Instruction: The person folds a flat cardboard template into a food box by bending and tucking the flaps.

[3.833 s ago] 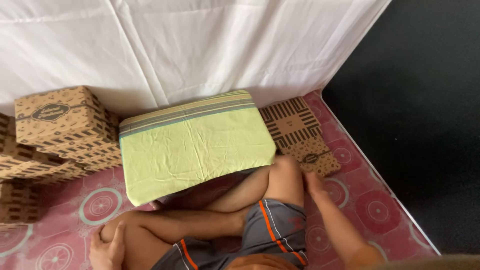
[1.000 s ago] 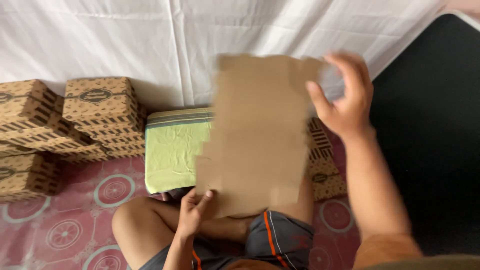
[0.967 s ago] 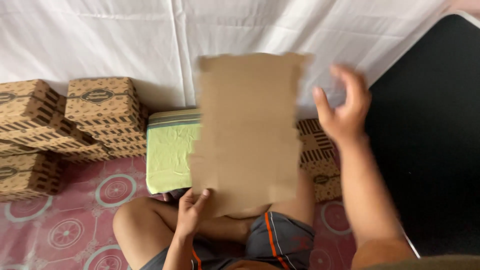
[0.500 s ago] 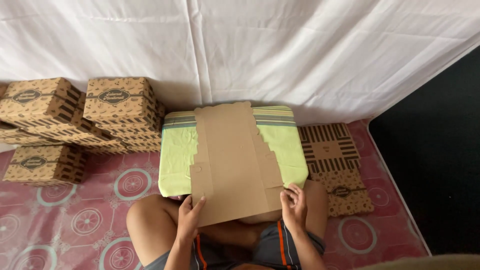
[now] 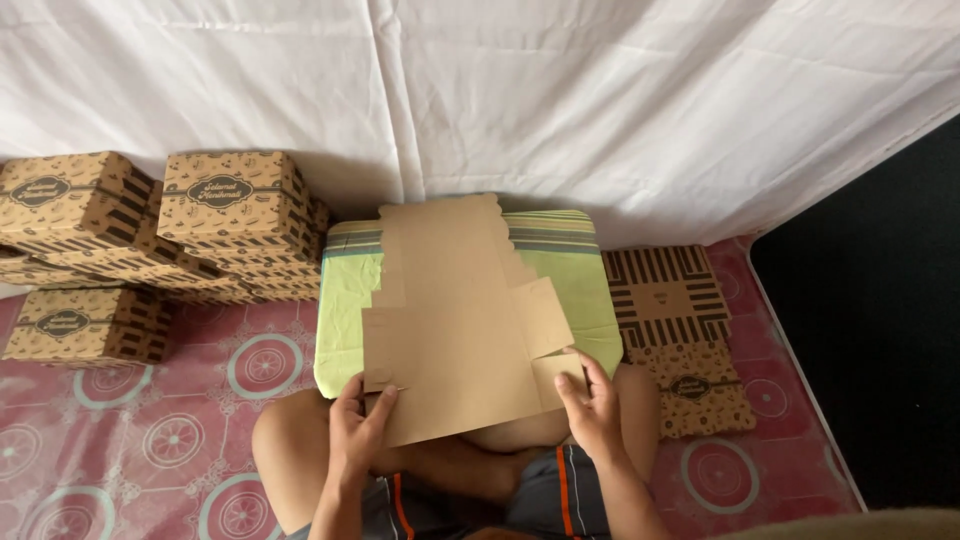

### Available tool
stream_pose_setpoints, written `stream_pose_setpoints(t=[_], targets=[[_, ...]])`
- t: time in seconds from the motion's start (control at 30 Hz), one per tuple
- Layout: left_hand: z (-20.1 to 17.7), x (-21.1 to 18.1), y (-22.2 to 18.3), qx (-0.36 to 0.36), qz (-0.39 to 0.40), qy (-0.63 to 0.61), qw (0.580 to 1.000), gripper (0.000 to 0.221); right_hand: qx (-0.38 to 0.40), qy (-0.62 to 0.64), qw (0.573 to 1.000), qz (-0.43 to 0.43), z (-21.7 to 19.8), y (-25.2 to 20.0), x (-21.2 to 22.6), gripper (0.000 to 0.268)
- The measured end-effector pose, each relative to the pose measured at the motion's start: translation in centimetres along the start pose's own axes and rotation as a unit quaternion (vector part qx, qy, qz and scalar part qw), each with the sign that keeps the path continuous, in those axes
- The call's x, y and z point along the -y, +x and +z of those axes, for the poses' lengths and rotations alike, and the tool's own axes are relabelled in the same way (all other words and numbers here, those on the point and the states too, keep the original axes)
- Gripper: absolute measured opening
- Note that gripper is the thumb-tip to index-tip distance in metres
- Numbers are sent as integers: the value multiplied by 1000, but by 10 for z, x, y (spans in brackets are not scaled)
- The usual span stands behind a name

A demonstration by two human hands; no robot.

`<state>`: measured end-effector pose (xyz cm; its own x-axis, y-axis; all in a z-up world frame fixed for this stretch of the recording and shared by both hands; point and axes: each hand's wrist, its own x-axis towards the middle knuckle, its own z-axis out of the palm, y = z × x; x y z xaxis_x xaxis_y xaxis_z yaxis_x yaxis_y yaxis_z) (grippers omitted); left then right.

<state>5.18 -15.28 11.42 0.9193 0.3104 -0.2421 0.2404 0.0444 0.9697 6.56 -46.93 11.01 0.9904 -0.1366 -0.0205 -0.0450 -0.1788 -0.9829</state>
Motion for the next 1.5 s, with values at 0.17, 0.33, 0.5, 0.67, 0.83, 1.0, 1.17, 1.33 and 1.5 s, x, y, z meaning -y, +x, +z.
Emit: stream_pose_setpoints(t=[0.17, 0.33, 0.5, 0.67, 0.83, 1.0, 1.17, 1.33, 1.5], targets=[[-2, 12, 23, -18, -15, 27, 999, 40, -18, -18, 999, 23, 8, 15, -22, 58], [-5, 49, 37, -21, -39, 78, 996, 54, -5, -42, 985, 166, 16, 9, -44, 64], [-5, 22, 14, -15, -52, -16, 998, 57, -30, 50, 988, 143, 6, 7, -68, 60], [-21, 74, 22, 57, 17, -351, 934, 74, 28, 430, 893, 129, -7, 14, -90, 44], [-14, 57, 22, 102, -36, -510, 853, 88, -3, 458, 879, 128, 4, 17, -98, 50], [6, 27, 15, 13, -100, -502, 859, 100, -44, 274, 942, 191, 22, 14, -40, 53], [12, 58, 25, 103, 71, -410, 903, 90, -95, 350, 912, 194, 25, 14, -25, 64], [5, 58, 27, 215, 75, -548, 805, 92, -134, 297, 920, 219, 23, 15, -23, 72], [-1, 61, 26, 291, 54, -678, 673, 102, -123, 281, 927, 216, 17, 4, -30, 71]])
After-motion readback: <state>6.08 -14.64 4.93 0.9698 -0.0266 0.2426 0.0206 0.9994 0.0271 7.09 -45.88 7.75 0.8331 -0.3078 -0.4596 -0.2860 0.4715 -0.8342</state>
